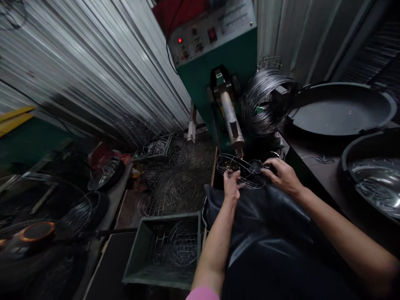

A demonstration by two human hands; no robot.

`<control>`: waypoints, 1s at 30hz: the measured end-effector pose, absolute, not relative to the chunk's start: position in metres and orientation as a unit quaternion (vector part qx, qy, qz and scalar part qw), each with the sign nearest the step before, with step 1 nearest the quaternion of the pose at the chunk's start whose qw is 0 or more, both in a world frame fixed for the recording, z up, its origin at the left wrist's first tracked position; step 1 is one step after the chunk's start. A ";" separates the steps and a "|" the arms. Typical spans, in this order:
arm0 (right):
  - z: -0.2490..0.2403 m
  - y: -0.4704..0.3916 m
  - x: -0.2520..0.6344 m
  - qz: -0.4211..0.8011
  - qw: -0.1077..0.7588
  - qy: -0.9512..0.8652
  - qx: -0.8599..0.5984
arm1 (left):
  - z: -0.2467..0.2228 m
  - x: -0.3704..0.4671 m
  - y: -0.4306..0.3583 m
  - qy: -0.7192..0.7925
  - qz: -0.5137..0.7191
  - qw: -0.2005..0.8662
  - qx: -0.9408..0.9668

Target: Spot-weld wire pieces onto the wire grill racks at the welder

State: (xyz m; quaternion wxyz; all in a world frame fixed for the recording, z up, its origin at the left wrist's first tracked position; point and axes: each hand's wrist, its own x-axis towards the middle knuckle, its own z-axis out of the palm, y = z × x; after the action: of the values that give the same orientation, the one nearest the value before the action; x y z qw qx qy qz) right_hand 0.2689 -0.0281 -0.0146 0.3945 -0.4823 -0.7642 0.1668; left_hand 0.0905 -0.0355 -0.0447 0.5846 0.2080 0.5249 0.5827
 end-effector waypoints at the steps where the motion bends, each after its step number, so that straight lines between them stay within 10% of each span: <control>1: -0.021 -0.034 0.274 0.185 0.405 -0.750 -0.489 | -0.043 0.088 -0.034 0.522 0.584 0.587 0.205; 30: -0.069 -0.026 0.277 0.309 0.372 -0.757 -0.440 | -0.057 0.089 -0.023 0.452 0.623 0.615 0.170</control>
State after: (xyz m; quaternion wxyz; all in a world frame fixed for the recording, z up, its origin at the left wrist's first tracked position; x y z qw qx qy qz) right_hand 0.2775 -0.0261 -0.0693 0.3723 -0.4395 -0.7568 0.3088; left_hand 0.0887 -0.0230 -0.0568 0.6152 0.1700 0.4515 0.6235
